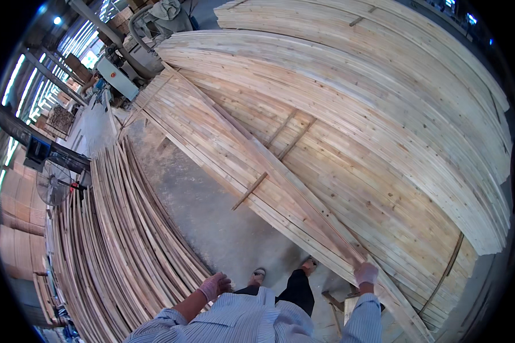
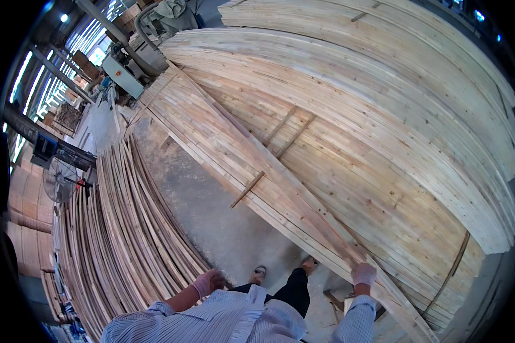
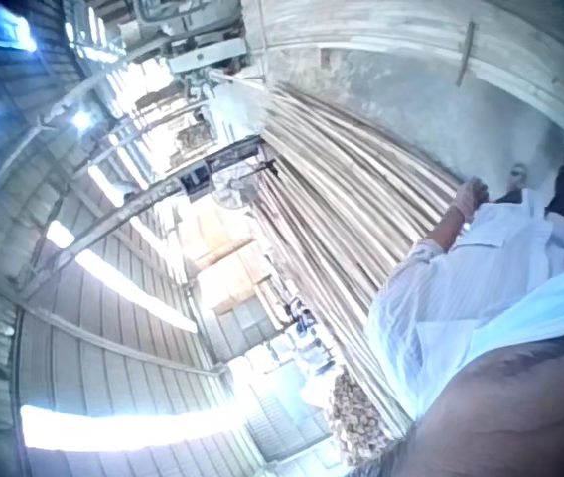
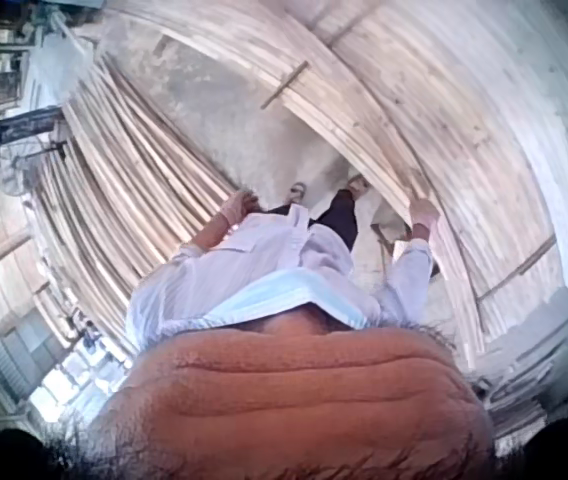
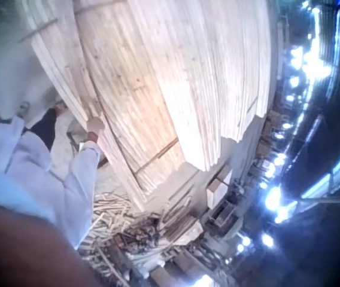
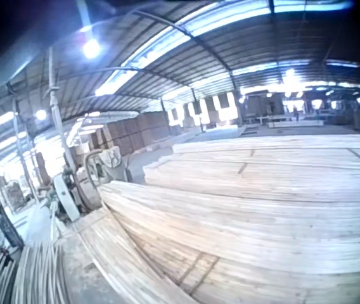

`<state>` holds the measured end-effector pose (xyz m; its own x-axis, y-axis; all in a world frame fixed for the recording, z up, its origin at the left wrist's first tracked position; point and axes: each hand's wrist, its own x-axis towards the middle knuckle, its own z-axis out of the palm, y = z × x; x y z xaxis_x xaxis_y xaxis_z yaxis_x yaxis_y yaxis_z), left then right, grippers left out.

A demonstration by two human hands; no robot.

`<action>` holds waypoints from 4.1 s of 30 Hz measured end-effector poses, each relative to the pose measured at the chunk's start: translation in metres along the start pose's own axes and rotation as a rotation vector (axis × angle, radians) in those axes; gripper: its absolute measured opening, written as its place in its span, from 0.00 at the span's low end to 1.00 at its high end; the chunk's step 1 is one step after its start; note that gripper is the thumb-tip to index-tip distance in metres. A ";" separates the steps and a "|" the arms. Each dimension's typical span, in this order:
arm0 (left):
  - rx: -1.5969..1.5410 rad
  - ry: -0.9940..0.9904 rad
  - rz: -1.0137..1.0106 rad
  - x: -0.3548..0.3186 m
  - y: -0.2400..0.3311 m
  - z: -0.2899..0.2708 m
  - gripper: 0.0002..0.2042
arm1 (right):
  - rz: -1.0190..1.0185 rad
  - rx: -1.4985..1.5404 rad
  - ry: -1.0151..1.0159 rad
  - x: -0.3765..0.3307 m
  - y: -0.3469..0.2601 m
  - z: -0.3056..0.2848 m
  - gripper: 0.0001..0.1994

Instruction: The person picks up long, thin wooden planks from a pile on the floor and places them onto a larger stack of planks. The person repeats this action multiple times, moving planks one by one from the floor to the stack.

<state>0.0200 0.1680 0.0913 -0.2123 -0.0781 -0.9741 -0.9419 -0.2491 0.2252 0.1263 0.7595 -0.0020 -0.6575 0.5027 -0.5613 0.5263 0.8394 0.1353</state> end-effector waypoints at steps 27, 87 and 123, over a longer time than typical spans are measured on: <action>-0.283 -0.511 0.139 0.029 0.079 0.010 0.21 | -0.075 0.327 0.019 -0.499 -0.104 0.259 0.28; -0.181 -0.305 0.537 0.011 0.046 -0.153 0.19 | 0.002 0.433 -0.098 -0.510 -0.067 0.097 0.26; -0.342 -0.611 0.295 0.047 0.076 -0.173 0.22 | -0.075 0.408 -0.165 -0.489 -0.175 0.038 0.34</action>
<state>-0.0167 -0.0218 0.0666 -0.6433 0.3361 -0.6879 -0.7115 -0.5942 0.3750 0.3757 0.3591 0.2177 -0.6244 0.3759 -0.6847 0.6720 0.7054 -0.2255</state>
